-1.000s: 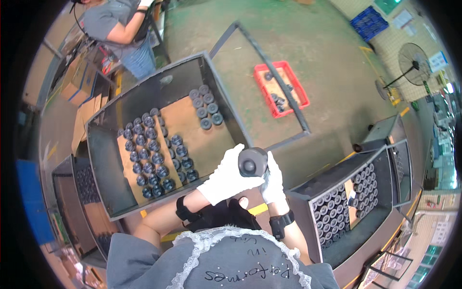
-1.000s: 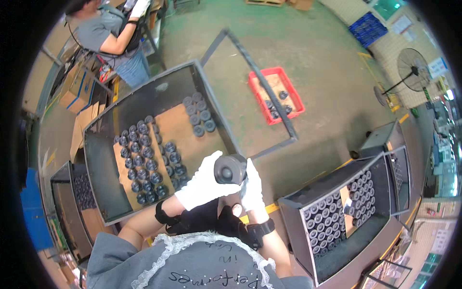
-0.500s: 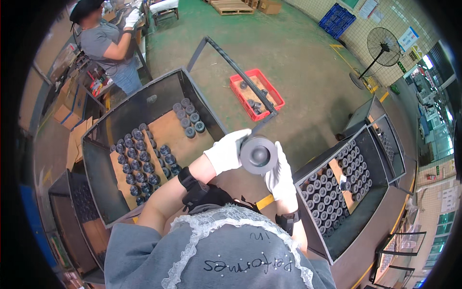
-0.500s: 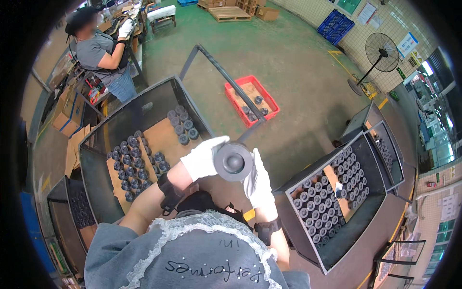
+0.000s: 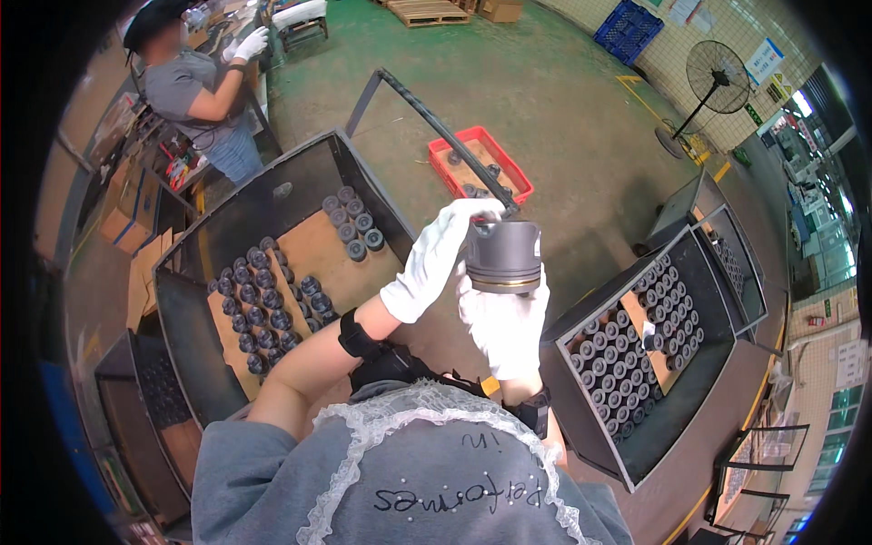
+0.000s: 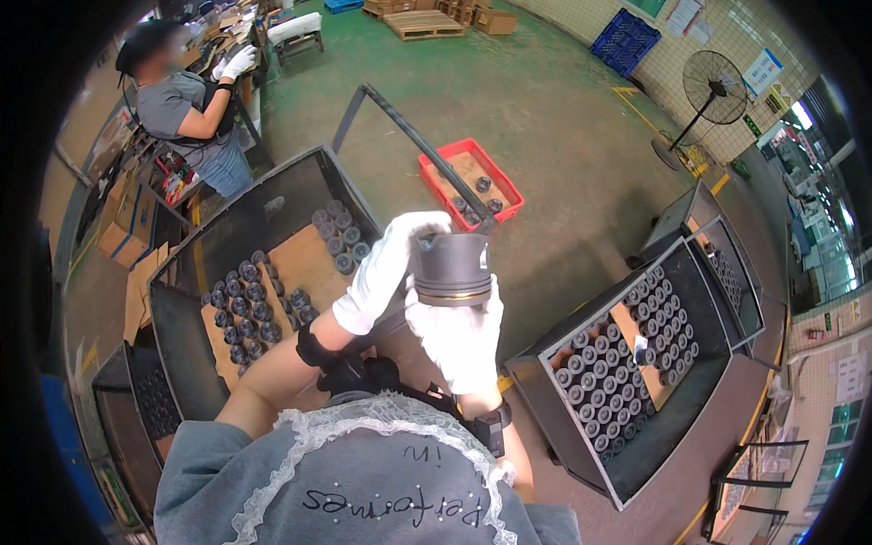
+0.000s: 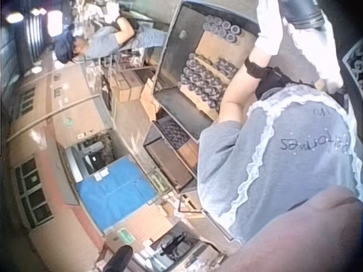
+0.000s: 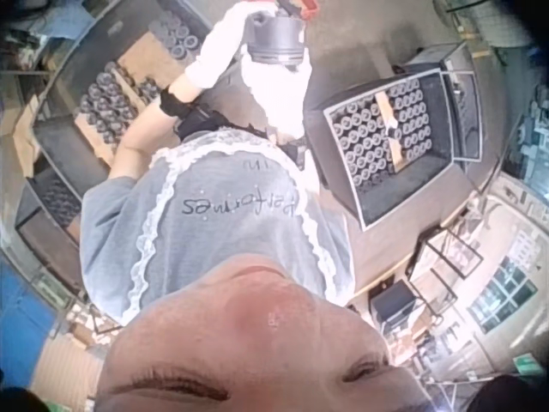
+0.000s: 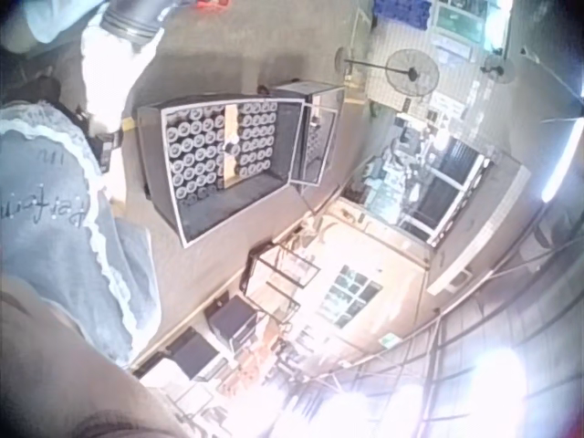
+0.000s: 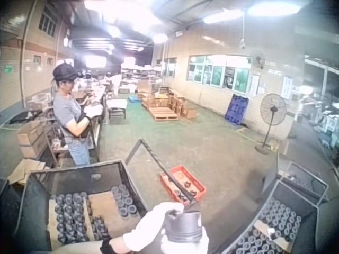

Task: Inspecting and sorting metal pistons into storage bins on a factory floor.

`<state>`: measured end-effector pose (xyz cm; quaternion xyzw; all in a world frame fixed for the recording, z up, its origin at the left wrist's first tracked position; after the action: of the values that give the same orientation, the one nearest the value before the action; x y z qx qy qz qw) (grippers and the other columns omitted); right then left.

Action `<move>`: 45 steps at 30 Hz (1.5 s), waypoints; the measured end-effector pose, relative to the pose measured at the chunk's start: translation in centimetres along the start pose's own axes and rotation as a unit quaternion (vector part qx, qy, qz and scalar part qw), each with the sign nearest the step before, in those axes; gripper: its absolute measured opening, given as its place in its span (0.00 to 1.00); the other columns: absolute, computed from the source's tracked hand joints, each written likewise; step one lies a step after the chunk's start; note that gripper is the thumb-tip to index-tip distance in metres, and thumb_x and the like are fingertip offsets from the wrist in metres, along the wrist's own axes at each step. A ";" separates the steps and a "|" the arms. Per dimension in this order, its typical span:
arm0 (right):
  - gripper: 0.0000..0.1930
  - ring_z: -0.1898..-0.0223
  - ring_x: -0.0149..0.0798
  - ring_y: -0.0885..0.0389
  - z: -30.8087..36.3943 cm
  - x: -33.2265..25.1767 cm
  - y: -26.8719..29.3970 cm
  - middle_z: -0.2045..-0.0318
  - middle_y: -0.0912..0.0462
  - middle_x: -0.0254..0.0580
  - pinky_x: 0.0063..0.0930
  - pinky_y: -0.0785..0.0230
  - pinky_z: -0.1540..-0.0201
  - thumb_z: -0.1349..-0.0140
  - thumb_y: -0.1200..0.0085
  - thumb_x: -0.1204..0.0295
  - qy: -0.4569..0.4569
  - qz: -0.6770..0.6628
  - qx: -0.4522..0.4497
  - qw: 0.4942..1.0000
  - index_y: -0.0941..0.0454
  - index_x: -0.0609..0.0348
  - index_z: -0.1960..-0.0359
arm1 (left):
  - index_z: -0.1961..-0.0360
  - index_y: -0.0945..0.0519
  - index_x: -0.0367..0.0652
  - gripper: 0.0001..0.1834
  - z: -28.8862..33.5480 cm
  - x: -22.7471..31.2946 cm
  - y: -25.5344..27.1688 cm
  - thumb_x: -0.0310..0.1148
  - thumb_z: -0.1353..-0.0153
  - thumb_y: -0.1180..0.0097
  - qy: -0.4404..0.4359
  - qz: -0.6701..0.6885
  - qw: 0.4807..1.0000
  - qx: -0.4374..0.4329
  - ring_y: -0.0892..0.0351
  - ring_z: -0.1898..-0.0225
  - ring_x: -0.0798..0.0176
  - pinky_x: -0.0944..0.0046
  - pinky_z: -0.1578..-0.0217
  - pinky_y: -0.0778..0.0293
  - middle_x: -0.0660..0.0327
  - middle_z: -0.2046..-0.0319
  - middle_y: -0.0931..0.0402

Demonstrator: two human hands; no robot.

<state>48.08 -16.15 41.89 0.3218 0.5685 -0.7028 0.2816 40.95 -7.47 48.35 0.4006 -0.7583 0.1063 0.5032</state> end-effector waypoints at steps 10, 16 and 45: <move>0.60 0.40 0.48 0.26 1.2 -4.2 1.6 0.39 0.32 0.54 0.43 0.33 0.36 0.52 0.24 0.67 0.289 0.275 0.162 0.902 0.59 0.61 0.24 | 0.30 0.36 0.42 0.26 3.2 -5.2 -4.7 0.30 0.29 0.54 0.194 0.623 0.746 0.129 0.29 0.40 0.63 0.62 0.35 0.35 0.62 0.42 0.28; 0.66 0.36 0.55 0.32 3.7 -5.0 -2.0 0.39 0.32 0.59 0.46 0.37 0.34 0.60 0.20 0.60 0.362 0.526 0.225 0.737 0.56 0.68 0.25 | 0.33 0.35 0.29 0.26 4.1 -5.5 -4.8 0.36 0.24 0.68 0.213 0.540 0.806 0.116 0.26 0.38 0.53 0.57 0.33 0.32 0.49 0.36 0.29; 0.30 0.42 0.43 0.23 -15.7 24.6 0.9 0.42 0.24 0.48 0.39 0.31 0.38 0.26 0.55 0.47 -0.243 -0.040 0.151 0.957 0.34 0.55 0.33 | 0.51 0.20 0.38 0.20 17.1 -15.7 11.4 0.38 0.41 0.37 0.265 -0.281 0.899 0.205 0.21 0.50 0.43 0.50 0.48 0.24 0.49 0.55 0.21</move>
<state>35.26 -1.70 20.00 0.1574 0.3828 -0.8479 0.3314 23.93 -1.78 29.69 0.6485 -0.4141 0.2152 0.6014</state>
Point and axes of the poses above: each hand's wrist, its own z-axis away from the middle knuckle, its own y-axis out of the back of the hand, x = y × z, the point moved 9 cm from there along -z, towards the middle knuckle
